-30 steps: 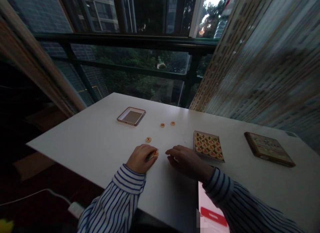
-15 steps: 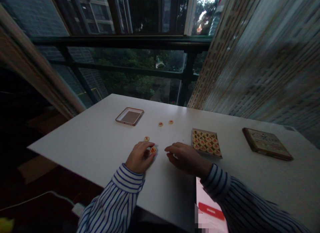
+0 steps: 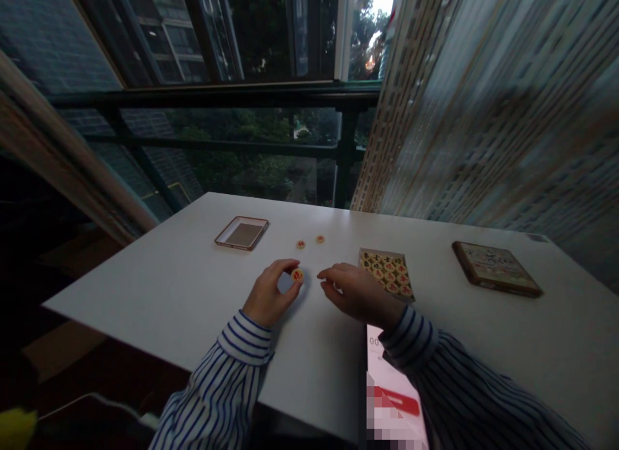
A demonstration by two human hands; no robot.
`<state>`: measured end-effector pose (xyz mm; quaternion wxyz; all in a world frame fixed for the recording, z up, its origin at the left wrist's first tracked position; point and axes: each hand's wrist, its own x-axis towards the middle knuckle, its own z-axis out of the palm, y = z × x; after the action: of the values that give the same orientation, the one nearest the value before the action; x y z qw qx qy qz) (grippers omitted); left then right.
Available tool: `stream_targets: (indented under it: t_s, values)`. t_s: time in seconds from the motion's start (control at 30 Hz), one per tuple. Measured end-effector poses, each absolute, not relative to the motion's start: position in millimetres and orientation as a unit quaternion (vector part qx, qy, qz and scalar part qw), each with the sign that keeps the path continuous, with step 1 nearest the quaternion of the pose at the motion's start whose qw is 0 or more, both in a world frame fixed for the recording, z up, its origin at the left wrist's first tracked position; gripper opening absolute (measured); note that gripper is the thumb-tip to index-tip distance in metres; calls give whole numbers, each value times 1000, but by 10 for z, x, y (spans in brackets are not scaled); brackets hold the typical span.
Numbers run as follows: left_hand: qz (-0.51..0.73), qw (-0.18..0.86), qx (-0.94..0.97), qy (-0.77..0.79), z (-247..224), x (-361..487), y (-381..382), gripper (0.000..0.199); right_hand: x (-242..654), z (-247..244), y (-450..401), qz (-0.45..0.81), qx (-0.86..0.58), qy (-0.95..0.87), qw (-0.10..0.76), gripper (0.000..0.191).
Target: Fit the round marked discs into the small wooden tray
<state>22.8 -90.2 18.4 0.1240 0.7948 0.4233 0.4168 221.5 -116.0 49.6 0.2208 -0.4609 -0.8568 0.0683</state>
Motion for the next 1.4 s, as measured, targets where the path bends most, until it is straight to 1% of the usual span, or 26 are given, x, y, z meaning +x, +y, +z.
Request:
stream_targets:
  t_s: [0.27, 0.47, 0.63, 0.73, 0.93, 1.03, 1.23, 1.4]
  values:
    - [435, 146, 809, 367, 456, 516, -783, 29, 2492, 776, -1077, 58, -489, -817, 300, 22]
    - [407, 193, 836, 314, 680, 796, -617, 34, 2792, 972, -1010, 49, -525, -774, 351, 23]
    - [393, 174, 857, 286, 869, 1029, -469, 32, 3039, 1050, -966, 45, -542, -752, 372, 22]
    - [396, 183, 859, 268, 954, 1142, -391, 34, 3164, 1063, -941, 49, -550, -741, 383, 23]
    - [377, 218, 863, 257, 1010, 1356, -235, 31, 3298, 1066, -863, 57, -557, -730, 392, 22]
    - [369, 235, 864, 250, 954, 1452, -149, 30, 3318, 1046, -818, 66, -553, -733, 391, 21]
    - [369, 289, 853, 228, 813, 1514, -19, 33, 3312, 933, -764, 67, -569, -736, 361, 20]
    - [357, 327, 846, 225, 776, 1513, 3, 28, 3240, 850, -732, 71, -584, -724, 361, 22]
